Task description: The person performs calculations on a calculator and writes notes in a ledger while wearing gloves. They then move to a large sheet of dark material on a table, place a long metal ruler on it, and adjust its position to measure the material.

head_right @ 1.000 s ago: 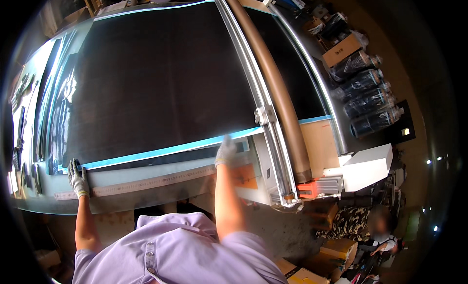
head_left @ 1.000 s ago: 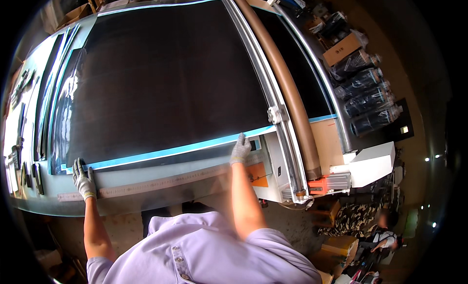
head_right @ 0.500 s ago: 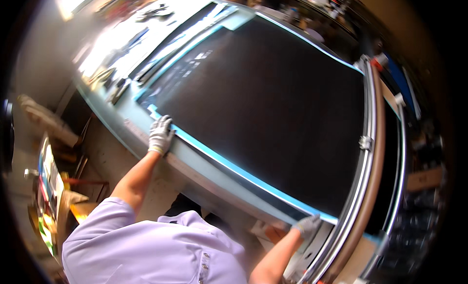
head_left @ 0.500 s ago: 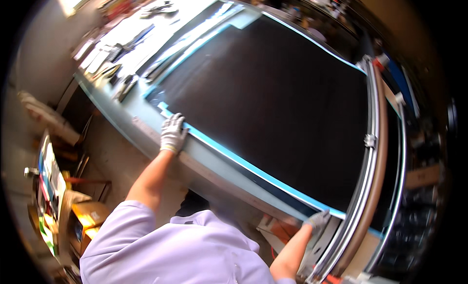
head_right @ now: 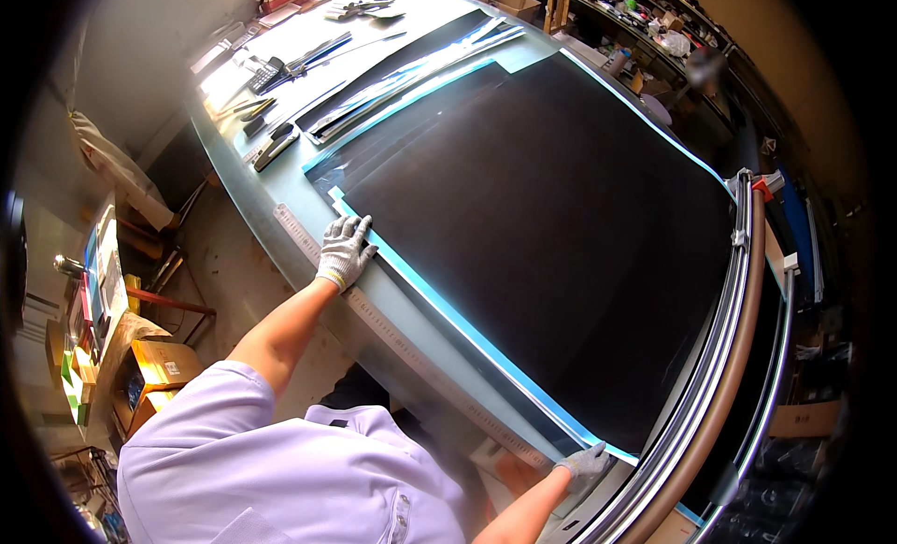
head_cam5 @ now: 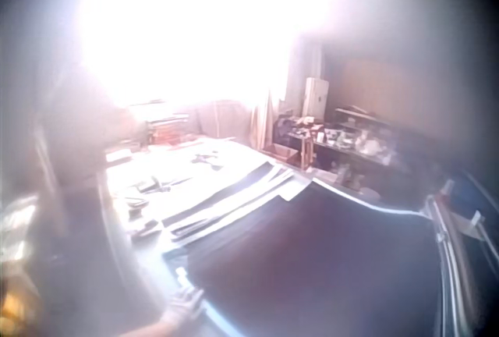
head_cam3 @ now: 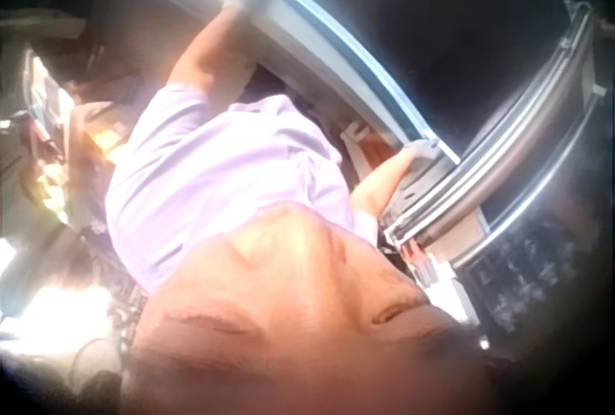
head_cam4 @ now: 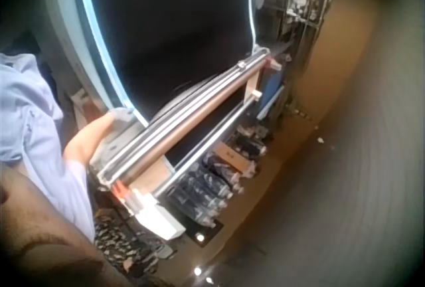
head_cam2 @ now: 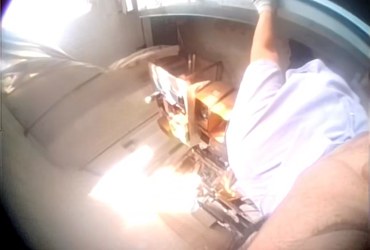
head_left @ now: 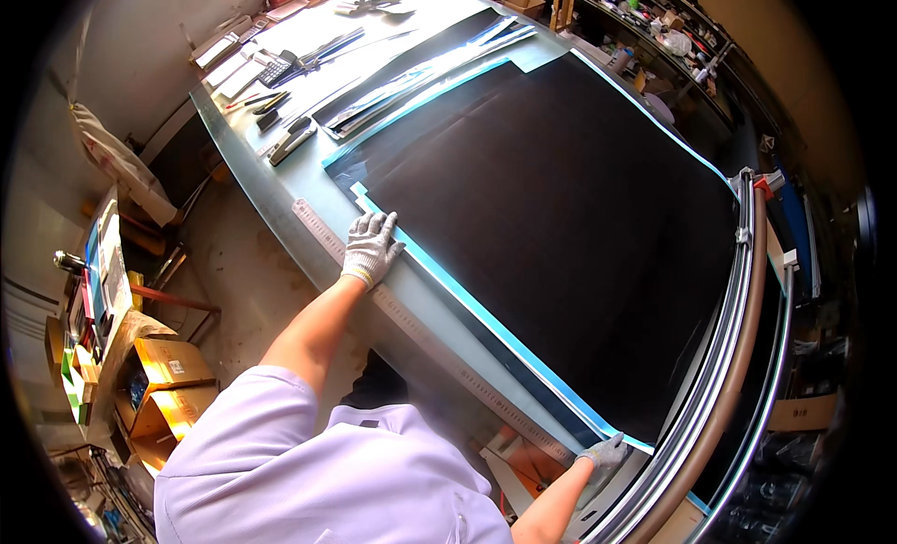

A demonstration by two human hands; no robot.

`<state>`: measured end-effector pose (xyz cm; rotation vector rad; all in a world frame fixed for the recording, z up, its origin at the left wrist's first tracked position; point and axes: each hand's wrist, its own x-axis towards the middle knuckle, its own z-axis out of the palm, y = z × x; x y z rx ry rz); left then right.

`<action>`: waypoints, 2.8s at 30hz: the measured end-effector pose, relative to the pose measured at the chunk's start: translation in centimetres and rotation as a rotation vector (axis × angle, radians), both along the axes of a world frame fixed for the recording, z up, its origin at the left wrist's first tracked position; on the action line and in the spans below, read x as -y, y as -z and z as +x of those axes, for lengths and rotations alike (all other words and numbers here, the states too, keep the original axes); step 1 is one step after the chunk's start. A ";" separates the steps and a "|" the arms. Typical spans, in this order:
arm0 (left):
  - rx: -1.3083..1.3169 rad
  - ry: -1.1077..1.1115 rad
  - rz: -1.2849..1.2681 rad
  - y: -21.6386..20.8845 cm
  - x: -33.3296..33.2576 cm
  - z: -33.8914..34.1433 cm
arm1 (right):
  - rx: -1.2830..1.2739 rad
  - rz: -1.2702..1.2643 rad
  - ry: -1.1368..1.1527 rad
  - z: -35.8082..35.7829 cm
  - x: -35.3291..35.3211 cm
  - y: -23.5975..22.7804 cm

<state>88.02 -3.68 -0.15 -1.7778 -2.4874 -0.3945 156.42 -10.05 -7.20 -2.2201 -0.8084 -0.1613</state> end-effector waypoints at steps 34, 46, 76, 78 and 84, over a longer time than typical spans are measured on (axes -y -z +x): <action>-0.426 -0.103 -0.210 4.9 -1.5 -3.3 | -0.162 0.080 0.090 1.6 -0.2 -1.2; -0.376 -0.064 -0.164 5.9 -1.6 -4.0 | 0.031 -0.024 0.168 1.3 0.9 -0.5; -0.336 -0.054 -0.159 4.5 -1.8 -2.9 | 0.250 -0.481 -0.092 -5.5 2.6 -1.3; -0.325 -0.058 -0.149 4.5 -1.7 -2.8 | 0.238 -0.480 -0.071 -5.1 2.7 -0.6; -0.256 -0.066 -0.141 4.3 -1.5 -2.3 | 0.275 -0.486 0.021 -5.2 2.8 -0.3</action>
